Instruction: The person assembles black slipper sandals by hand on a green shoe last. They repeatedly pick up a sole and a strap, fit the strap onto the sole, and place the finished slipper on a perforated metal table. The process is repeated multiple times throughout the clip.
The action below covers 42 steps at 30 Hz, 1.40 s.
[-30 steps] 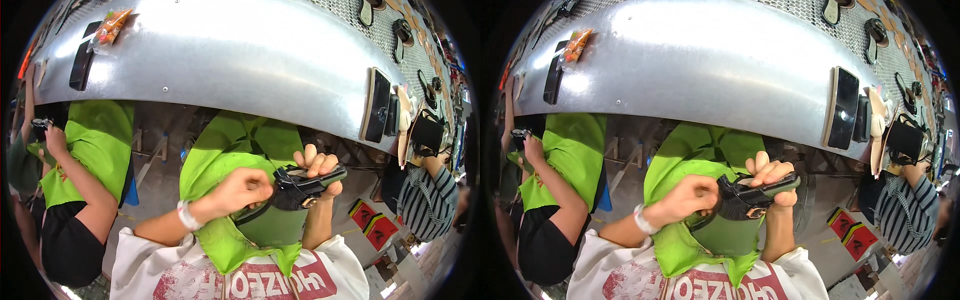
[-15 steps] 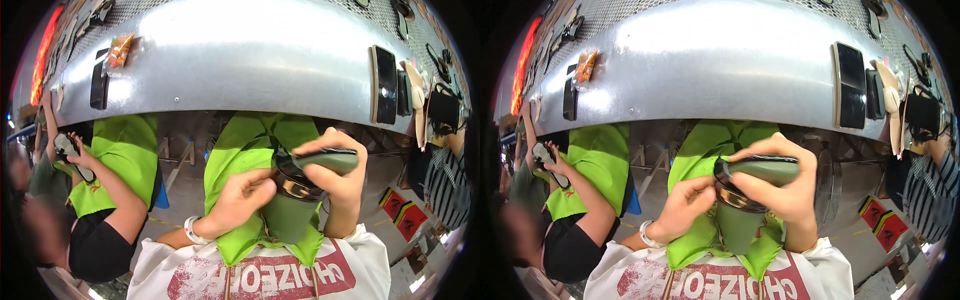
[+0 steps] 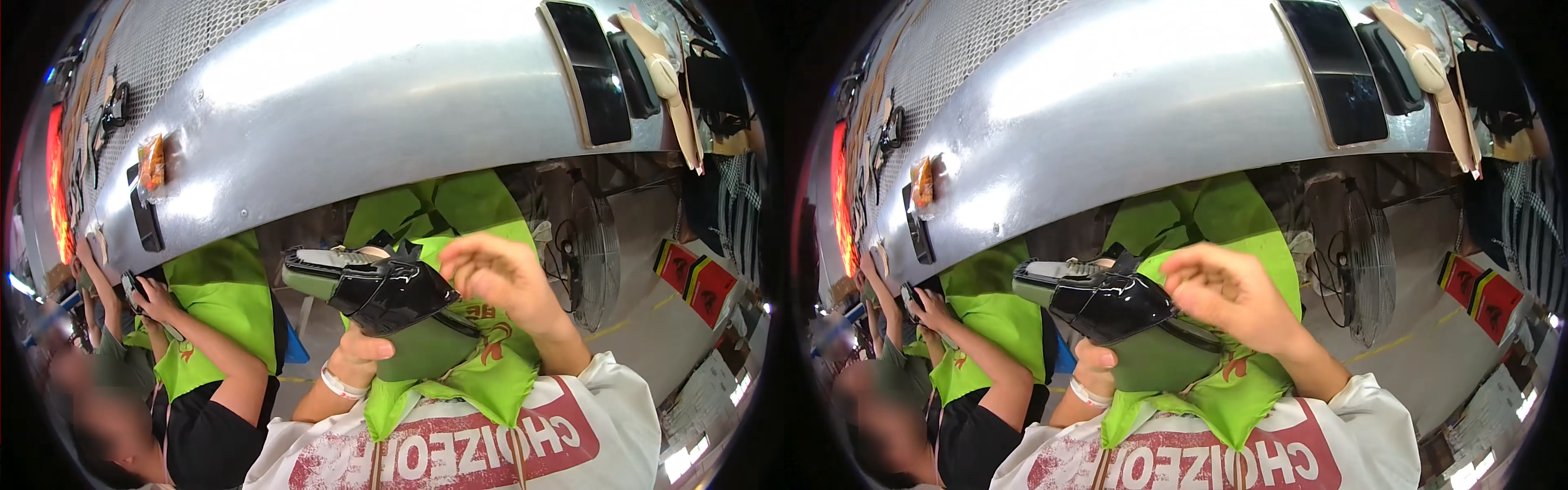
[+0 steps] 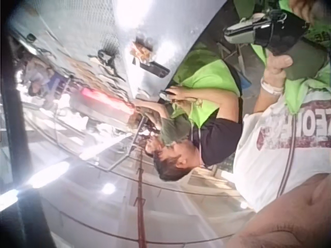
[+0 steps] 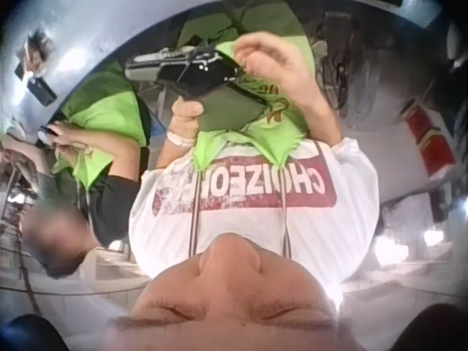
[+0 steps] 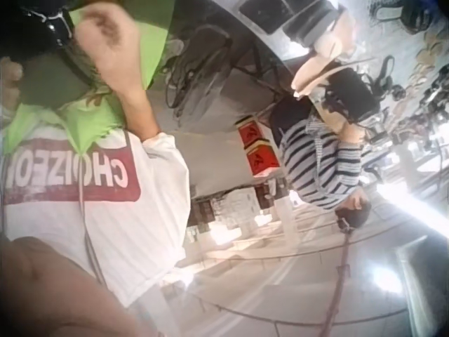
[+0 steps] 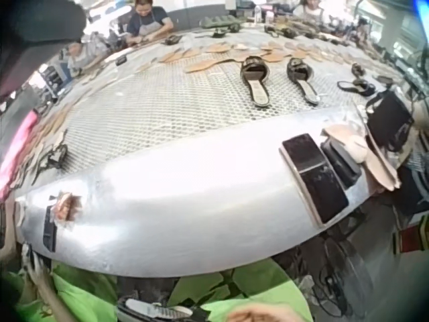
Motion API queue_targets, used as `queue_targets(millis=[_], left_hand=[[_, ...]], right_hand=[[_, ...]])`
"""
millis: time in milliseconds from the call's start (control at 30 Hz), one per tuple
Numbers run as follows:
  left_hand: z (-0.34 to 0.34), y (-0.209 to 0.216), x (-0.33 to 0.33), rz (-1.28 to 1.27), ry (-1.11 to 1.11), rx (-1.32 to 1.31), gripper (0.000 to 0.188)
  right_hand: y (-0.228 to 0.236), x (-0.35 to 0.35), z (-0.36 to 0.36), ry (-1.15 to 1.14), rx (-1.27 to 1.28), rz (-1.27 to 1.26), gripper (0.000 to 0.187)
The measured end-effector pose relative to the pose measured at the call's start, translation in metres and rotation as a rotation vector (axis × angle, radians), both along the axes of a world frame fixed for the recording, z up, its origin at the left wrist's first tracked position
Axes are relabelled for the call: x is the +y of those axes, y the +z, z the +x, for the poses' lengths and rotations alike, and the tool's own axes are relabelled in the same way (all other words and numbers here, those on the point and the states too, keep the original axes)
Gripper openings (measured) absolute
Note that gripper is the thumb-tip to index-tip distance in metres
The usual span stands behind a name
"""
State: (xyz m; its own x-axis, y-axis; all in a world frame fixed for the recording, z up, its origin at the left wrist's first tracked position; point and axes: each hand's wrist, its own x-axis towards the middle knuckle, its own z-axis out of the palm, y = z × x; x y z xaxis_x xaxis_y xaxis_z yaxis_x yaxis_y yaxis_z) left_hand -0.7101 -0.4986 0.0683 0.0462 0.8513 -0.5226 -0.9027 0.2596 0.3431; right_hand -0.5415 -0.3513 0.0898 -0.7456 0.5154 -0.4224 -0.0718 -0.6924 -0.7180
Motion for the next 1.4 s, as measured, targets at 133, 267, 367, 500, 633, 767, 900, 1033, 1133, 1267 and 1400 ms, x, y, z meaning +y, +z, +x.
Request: queue_targets(millis=[133,267,367,500,633,767,900,1033,1133,1267,1400], left_hand=[[0.003,0.002,0.004,0.011,0.05,0.001,0.089],[0.002,0.003,-0.008,0.034,0.036,0.176,0.097],[-0.018,-0.019,0.001,0.353,-0.128,0.139,0.099],[-0.03,-0.035,-0.013,0.252,-0.137,0.107,0.104],[-0.038,-0.061,-0.021,0.09,-0.262,0.131,0.109],[-0.032,0.001,0.011,0.136,-0.137,0.21,0.111],[0.013,0.019,0.032,-0.119,0.183,0.39,0.077],[0.025,0.013,0.046,-0.101,0.27,0.22,0.073],[0.027,0.012,0.051,-0.033,0.274,0.207,0.065],[0.023,0.021,0.051,0.074,0.164,0.705,0.048],[0.028,0.019,0.049,0.041,0.179,0.827,0.05]], right_hand=[[0.003,-0.007,-0.006,0.082,-0.154,-0.093,0.02],[-0.004,-0.013,-0.016,0.288,-0.205,0.386,0.021],[-0.02,-0.012,-0.023,0.242,-0.069,0.46,0.04],[-0.009,0.01,-0.03,0.623,-0.029,0.118,0.068],[-0.02,-0.009,-0.007,0.22,0.045,0.37,0.063],[0.003,-0.018,-0.004,0.047,-0.201,0.707,0.057],[0.017,-0.029,-0.006,0.026,-0.433,0.894,0.061],[-0.006,-0.03,-0.004,-0.261,0.014,0.285,0.07],[0.012,-0.019,-0.021,-0.219,0.044,0.11,0.066],[0.018,-0.024,-0.023,-0.182,-0.079,0.207,0.053],[0.015,-0.026,-0.021,-0.144,-0.164,0.345,0.046]])
